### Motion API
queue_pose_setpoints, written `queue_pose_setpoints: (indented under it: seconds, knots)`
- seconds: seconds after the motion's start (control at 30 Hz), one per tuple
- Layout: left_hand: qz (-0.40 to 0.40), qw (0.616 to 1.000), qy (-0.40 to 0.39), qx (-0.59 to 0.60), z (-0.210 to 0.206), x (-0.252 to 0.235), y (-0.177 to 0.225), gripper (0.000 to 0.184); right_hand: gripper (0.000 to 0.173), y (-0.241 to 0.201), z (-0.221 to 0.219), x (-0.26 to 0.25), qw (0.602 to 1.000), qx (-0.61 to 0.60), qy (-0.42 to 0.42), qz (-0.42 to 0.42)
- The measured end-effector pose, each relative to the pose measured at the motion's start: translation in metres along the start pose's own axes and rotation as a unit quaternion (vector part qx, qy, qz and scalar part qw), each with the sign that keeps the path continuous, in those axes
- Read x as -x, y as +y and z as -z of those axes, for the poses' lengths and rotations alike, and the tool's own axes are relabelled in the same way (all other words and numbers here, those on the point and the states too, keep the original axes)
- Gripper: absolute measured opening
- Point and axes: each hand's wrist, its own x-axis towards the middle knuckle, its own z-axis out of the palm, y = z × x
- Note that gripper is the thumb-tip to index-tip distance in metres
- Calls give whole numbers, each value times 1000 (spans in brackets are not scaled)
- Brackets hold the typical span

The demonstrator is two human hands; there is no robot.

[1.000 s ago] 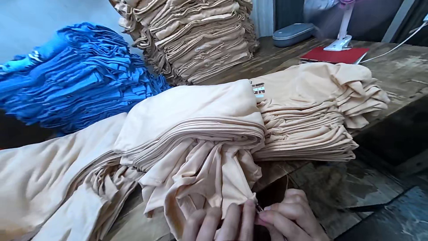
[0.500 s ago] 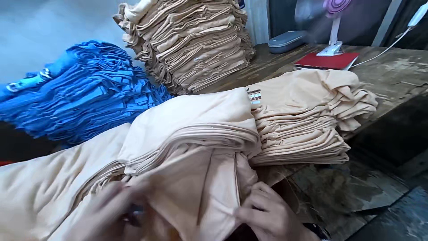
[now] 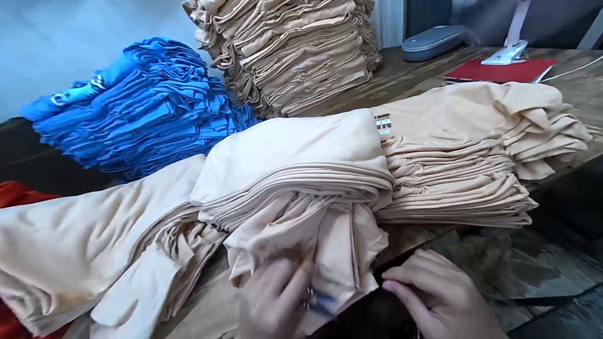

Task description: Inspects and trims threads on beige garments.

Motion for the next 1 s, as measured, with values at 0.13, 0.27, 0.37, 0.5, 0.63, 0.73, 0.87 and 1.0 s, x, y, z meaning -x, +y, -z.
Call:
queue_pose_setpoints:
  seconds: [0.13,0.27,0.37,0.5,0.63,0.73,0.87,1.0]
  knots:
    - [-66,981,-120,137,6,16,11,31,17,7,-4,2,998,-9,67,-19]
    - [-35,969,-141,201,14,16,10,17,23,-14,-24,-6,997,0,53,55]
    - [42,921,-163,352,33,4,6,19,26,-42,-51,-20,990,74,55,108]
    - [54,853,-206,477,49,-5,-13,26,32,-53,-70,-50,987,71,141,-16]
    - [45,863,-261,430,57,-1,-33,27,27,-21,-22,-45,996,-65,61,30]
    - [64,907,-303,286,45,5,-26,14,10,-7,13,-22,974,-118,-137,140]
    - [128,926,-282,215,35,3,-10,21,8,-10,50,-8,921,22,-388,6]
    - [171,932,-190,256,33,-15,22,39,30,-4,34,-1,969,111,-213,53]
